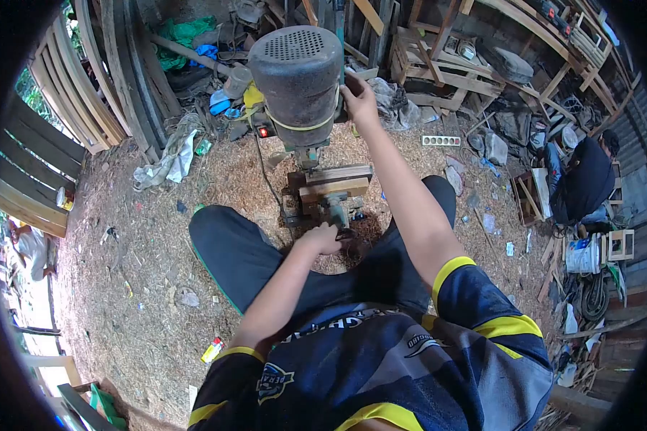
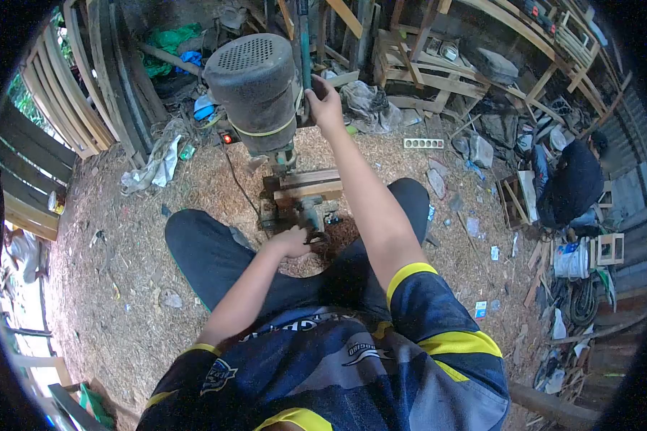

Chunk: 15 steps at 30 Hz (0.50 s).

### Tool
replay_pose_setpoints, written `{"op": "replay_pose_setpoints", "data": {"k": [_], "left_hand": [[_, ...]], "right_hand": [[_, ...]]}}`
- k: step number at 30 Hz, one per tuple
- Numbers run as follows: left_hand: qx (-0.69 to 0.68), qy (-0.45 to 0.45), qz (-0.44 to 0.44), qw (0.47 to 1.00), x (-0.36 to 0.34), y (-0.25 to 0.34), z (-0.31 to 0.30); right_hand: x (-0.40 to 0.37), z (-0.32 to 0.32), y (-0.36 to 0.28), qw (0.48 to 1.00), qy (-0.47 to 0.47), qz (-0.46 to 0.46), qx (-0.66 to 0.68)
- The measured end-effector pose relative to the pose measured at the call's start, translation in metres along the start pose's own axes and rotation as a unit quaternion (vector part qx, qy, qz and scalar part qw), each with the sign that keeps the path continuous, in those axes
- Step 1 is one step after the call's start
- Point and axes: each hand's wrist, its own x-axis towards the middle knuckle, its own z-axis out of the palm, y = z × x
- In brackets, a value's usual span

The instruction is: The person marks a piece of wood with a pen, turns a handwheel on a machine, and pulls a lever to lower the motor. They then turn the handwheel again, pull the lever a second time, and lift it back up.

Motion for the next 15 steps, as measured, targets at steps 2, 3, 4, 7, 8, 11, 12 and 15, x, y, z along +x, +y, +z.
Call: {"op": "replay_pose_setpoints", "data": {"k": [2,3,4,7,8,11,12,15], "left_hand": [[0.038,-0.086,0.051,0.994,-0.037,0.011,-0.055],[0.055,-0.129,0.077,0.987,-0.044,0.010,-0.073],[0.070,-0.129,0.090,0.985,-0.041,0.001,-0.079],[0.113,-0.026,0.128,0.985,-0.023,-0.038,-0.084],[0.120,-0.011,0.106,0.987,-0.014,-0.048,-0.079],[0.155,-0.041,0.034,0.987,-0.001,-0.070,-0.078],[0.167,-0.096,0.007,0.981,0.007,-0.071,-0.078],[0.143,-0.123,0.024,0.982,0.017,-0.069,-0.079]], "right_hand": [[-0.006,-0.005,0.002,0.997,-0.029,0.006,0.070],[-0.011,-0.007,0.000,0.997,-0.034,0.015,0.073],[-0.018,-0.009,-0.004,0.996,-0.038,0.023,0.077],[-0.037,-0.012,0.005,0.999,0.011,0.017,0.033],[-0.053,-0.016,0.007,0.999,0.047,0.017,0.010],[-0.119,-0.054,0.063,0.976,0.197,0.006,-0.092],[-0.159,-0.074,0.097,0.965,0.230,0.034,-0.122],[-0.254,-0.088,0.118,0.835,0.267,0.227,-0.425]]}}
